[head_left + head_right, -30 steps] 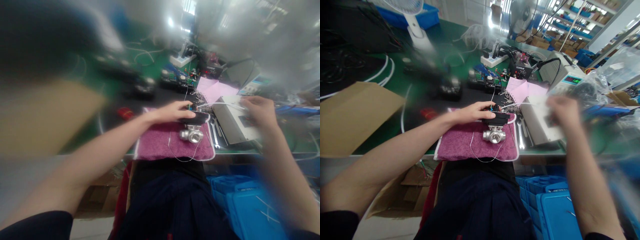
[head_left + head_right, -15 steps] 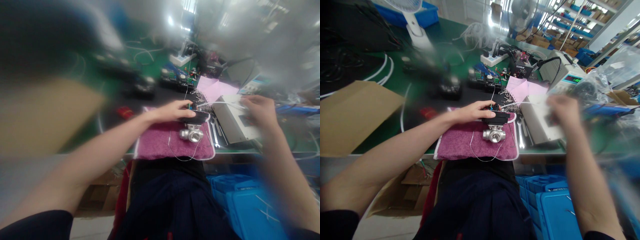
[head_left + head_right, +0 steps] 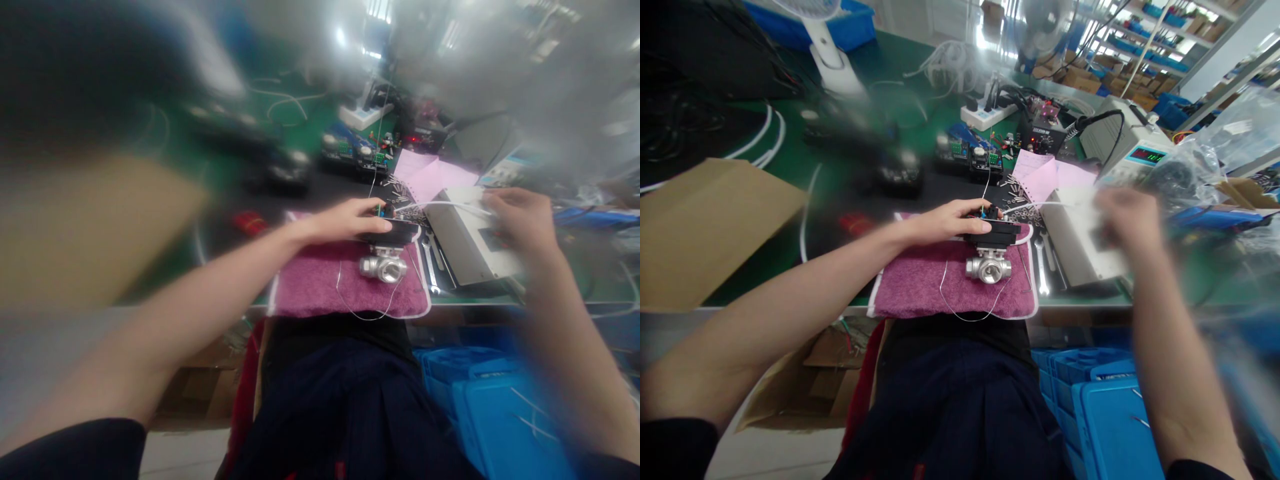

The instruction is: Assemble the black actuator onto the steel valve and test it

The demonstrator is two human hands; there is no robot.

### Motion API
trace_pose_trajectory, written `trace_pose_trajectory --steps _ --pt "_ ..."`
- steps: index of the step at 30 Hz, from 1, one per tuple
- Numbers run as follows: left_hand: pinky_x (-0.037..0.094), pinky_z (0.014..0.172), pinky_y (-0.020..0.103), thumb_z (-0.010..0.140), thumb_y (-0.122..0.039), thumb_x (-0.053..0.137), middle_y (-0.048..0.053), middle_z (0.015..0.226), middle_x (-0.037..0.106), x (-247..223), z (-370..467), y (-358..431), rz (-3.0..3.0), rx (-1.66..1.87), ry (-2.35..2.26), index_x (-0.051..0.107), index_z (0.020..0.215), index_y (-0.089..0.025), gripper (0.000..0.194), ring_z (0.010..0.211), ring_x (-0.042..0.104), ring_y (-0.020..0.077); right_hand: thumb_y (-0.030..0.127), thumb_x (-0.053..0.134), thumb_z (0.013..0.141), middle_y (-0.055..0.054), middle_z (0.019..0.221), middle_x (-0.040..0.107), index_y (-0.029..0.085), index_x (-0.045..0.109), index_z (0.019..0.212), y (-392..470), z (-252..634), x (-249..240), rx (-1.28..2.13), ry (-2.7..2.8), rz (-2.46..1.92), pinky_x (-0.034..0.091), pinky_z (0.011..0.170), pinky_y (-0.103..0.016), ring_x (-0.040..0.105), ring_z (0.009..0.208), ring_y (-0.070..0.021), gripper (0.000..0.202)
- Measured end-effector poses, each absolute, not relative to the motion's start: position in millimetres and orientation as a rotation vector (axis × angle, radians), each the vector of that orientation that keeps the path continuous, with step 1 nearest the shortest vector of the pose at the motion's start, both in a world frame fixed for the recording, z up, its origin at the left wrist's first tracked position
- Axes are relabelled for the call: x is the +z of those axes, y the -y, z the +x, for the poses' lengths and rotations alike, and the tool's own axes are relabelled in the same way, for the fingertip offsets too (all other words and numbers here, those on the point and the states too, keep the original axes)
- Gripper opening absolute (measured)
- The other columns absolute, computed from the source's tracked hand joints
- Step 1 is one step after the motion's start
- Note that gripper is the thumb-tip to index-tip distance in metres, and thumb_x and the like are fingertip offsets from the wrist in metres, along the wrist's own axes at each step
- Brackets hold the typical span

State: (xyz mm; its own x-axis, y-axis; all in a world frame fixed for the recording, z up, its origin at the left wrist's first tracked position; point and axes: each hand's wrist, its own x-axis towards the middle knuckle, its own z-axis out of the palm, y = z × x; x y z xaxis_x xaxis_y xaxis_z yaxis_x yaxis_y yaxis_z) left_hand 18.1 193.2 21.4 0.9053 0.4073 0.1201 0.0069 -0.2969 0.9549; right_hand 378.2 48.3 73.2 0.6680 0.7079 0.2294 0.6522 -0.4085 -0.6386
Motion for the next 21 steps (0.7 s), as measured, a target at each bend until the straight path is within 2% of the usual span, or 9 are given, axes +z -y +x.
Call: trace_pose_trajectory --steps 6,16,21 --pt "0.048 0.101 0.038 0.091 -0.056 0.067 0.010 0.132 0.071 23.4 18.2 -193.2 1.824 0.398 -0.245 0.066 0.130 -0.018 0.055 0.118 0.067 0.0278 0.044 0.081 0.076 -0.008 0.081 0.077 0.018 0.084 0.106 -50.9 375.9 74.3 0.070 1.015 -2.161 0.045 0.039 -0.022 0.058 0.050 -0.0134 0.039" --pt "0.047 0.103 0.038 0.090 -0.055 0.068 0.010 0.132 0.071 23.0 18.4 -194.7 1.826 0.398 -0.261 0.066 0.131 -0.019 0.054 0.119 0.067 0.0271 0.046 0.081 0.076 -0.006 0.072 0.074 0.018 0.084 0.107 -48.3 373.7 75.5 0.083 1.027 -2.153 0.044 0.036 -0.023 0.056 0.045 -0.0139 0.042" --pt "0.047 0.101 0.037 0.090 -0.055 0.067 0.010 0.131 0.071 23.1 18.6 -194.3 1.830 0.402 -0.254 0.066 0.130 -0.018 0.054 0.118 0.067 0.0270 0.044 0.081 0.076 -0.007 0.074 0.075 0.017 0.084 0.105 -47.5 372.8 77.1 0.087 1.042 -2.141 0.046 0.039 -0.021 0.059 0.050 -0.0131 0.040"
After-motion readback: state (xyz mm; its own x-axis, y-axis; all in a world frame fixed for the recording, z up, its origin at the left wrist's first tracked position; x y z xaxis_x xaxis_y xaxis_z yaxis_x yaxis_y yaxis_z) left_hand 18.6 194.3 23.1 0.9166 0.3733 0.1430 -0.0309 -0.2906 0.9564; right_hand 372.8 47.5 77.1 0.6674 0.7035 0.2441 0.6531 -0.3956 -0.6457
